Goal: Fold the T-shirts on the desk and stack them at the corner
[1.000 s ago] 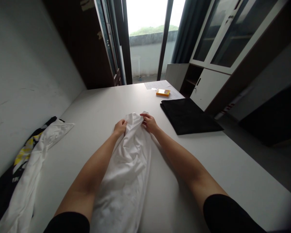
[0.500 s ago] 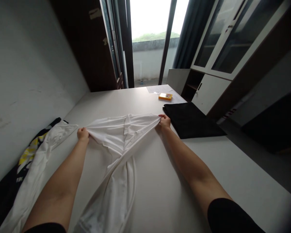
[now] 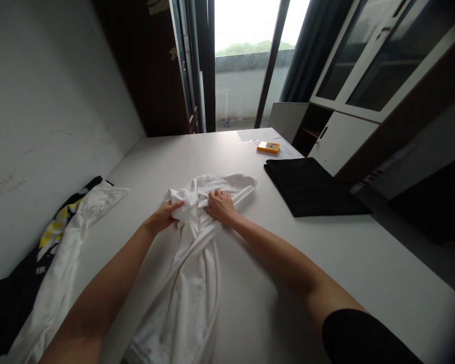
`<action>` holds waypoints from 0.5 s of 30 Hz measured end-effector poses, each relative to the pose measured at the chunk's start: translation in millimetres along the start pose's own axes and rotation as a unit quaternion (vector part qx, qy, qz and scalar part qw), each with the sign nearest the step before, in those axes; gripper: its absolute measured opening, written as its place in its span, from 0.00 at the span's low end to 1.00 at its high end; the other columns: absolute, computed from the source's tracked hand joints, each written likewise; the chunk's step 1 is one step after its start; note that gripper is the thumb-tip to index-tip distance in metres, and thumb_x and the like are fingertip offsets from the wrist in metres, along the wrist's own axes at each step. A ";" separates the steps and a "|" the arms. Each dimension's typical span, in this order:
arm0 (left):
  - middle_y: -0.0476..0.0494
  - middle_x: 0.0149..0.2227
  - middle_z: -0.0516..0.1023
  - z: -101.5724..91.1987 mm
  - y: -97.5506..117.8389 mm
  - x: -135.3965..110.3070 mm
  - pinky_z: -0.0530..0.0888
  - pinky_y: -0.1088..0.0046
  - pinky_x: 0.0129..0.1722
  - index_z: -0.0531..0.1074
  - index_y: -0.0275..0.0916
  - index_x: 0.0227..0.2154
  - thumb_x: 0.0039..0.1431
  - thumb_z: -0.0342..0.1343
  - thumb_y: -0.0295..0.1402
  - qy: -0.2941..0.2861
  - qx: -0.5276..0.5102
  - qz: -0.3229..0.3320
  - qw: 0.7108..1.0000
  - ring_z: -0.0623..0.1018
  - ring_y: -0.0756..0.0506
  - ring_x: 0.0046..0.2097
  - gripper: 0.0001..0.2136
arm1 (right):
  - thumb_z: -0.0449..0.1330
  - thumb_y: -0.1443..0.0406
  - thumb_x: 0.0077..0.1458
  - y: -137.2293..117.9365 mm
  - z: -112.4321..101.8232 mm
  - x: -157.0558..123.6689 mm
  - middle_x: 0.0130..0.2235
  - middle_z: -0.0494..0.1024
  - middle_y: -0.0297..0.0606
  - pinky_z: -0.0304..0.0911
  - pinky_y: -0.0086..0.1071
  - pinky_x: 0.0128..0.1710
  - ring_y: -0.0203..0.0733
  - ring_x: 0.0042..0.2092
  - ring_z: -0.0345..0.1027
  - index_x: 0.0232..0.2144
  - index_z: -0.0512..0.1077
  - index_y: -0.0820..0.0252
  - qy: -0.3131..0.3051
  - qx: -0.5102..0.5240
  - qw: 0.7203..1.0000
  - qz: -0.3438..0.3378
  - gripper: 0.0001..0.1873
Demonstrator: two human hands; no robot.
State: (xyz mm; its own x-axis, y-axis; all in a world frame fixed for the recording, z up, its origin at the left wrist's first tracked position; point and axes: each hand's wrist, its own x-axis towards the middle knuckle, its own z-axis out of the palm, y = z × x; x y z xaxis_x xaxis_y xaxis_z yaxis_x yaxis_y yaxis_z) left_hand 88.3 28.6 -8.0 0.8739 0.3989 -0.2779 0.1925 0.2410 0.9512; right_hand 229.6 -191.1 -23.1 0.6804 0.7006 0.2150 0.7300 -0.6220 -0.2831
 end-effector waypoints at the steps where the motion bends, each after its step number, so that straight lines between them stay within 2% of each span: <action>1: 0.38 0.39 0.82 -1.9 2.0 1.4 0.81 0.69 0.35 0.76 0.33 0.47 0.53 0.71 0.35 0.015 -0.017 0.010 1.000 0.83 0.42 0.37 0.20 | 0.59 0.59 0.61 1.7 1.5 4.3 0.52 0.74 0.53 0.59 0.48 0.54 0.59 0.55 0.64 0.46 0.74 0.58 0.007 0.006 1.000 0.010 0.14; 3: 0.42 0.37 0.81 -12.7 8.1 7.4 0.80 0.72 0.35 0.75 0.34 0.47 0.56 0.67 0.32 0.065 -0.043 0.036 0.996 0.81 0.45 0.36 0.16 | 0.56 0.67 0.60 13.7 2.5 17.5 0.47 0.76 0.49 0.61 0.42 0.50 0.53 0.50 0.67 0.41 0.74 0.56 0.040 0.066 0.996 0.039 0.09; 5: 0.45 0.35 0.80 -31.8 14.3 14.4 0.78 0.75 0.33 0.74 0.35 0.45 0.59 0.63 0.29 0.130 -0.060 0.058 0.988 0.79 0.49 0.33 0.12 | 0.54 0.68 0.59 33.1 0.8 32.8 0.39 0.76 0.42 0.62 0.37 0.45 0.47 0.43 0.68 0.36 0.72 0.55 0.101 0.180 0.974 0.093 0.08; 6: 0.47 0.34 0.79 -43.7 17.1 17.0 0.77 0.76 0.31 0.73 0.36 0.45 0.59 0.61 0.27 0.163 -0.064 0.065 0.982 0.78 0.50 0.31 0.11 | 0.53 0.68 0.60 44.3 -1.3 39.9 0.35 0.75 0.38 0.62 0.35 0.42 0.45 0.38 0.67 0.34 0.71 0.55 0.137 0.250 0.950 0.129 0.07; 8: 0.50 0.32 0.76 -70.7 22.0 19.1 0.76 0.77 0.29 0.71 0.37 0.45 0.59 0.59 0.25 0.226 -0.062 0.069 0.970 0.75 0.52 0.28 0.11 | 0.52 0.64 0.63 68.3 -9.2 50.5 0.28 0.70 0.32 0.61 0.32 0.35 0.40 0.32 0.63 0.32 0.67 0.55 0.203 0.386 0.878 0.198 0.07; 10: 0.52 0.29 0.73 -99.3 27.7 16.5 0.75 0.77 0.28 0.70 0.37 0.45 0.61 0.58 0.24 0.289 -0.053 0.068 0.953 0.72 0.53 0.26 0.11 | 0.51 0.61 0.65 92.2 -22.8 55.5 0.26 0.67 0.29 0.59 0.30 0.30 0.37 0.28 0.59 0.34 0.66 0.55 0.254 0.480 0.804 0.240 0.07; 11: 0.53 0.29 0.72 -113.2 31.3 13.8 0.75 0.77 0.29 0.69 0.37 0.46 0.61 0.57 0.24 0.320 -0.046 0.066 0.944 0.71 0.53 0.26 0.11 | 0.50 0.61 0.65 103.3 -31.7 56.1 0.27 0.67 0.29 0.58 0.30 0.29 0.37 0.28 0.58 0.36 0.65 0.55 0.269 0.504 0.779 0.257 0.07; 12: 0.53 0.29 0.71 -126.2 35.4 10.5 0.75 0.76 0.29 0.68 0.37 0.47 0.62 0.56 0.23 0.349 -0.038 0.065 0.934 0.71 0.53 0.26 0.11 | 0.49 0.61 0.66 113.2 -41.4 55.7 0.27 0.67 0.29 0.57 0.31 0.27 0.36 0.27 0.57 0.38 0.65 0.56 0.282 0.512 0.764 0.273 0.07; 13: 0.53 0.30 0.71 -138.1 39.8 7.0 0.76 0.75 0.31 0.67 0.37 0.47 0.63 0.55 0.23 0.374 -0.028 0.063 0.925 0.71 0.53 0.27 0.11 | 0.47 0.62 0.67 121.5 -51.4 54.5 0.27 0.67 0.29 0.56 0.31 0.27 0.36 0.26 0.56 0.40 0.64 0.57 0.290 0.509 0.761 0.281 0.08; 15: 0.52 0.33 0.72 -156.5 48.6 0.8 0.77 0.72 0.34 0.66 0.37 0.48 0.64 0.53 0.23 0.408 -0.005 0.063 0.911 0.73 0.52 0.30 0.11 | 0.48 0.61 0.67 131.4 -70.2 50.7 0.27 0.68 0.30 0.56 0.32 0.27 0.36 0.26 0.56 0.41 0.65 0.59 0.288 0.500 0.770 0.273 0.09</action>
State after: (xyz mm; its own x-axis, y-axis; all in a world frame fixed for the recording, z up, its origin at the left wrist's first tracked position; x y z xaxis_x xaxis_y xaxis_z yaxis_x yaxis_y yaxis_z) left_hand 28.4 179.1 17.1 0.2645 0.9478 -0.1778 0.1061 0.1547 0.9822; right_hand 364.5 -261.8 16.2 0.9941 -0.0197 0.1070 0.1073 0.0127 -0.9941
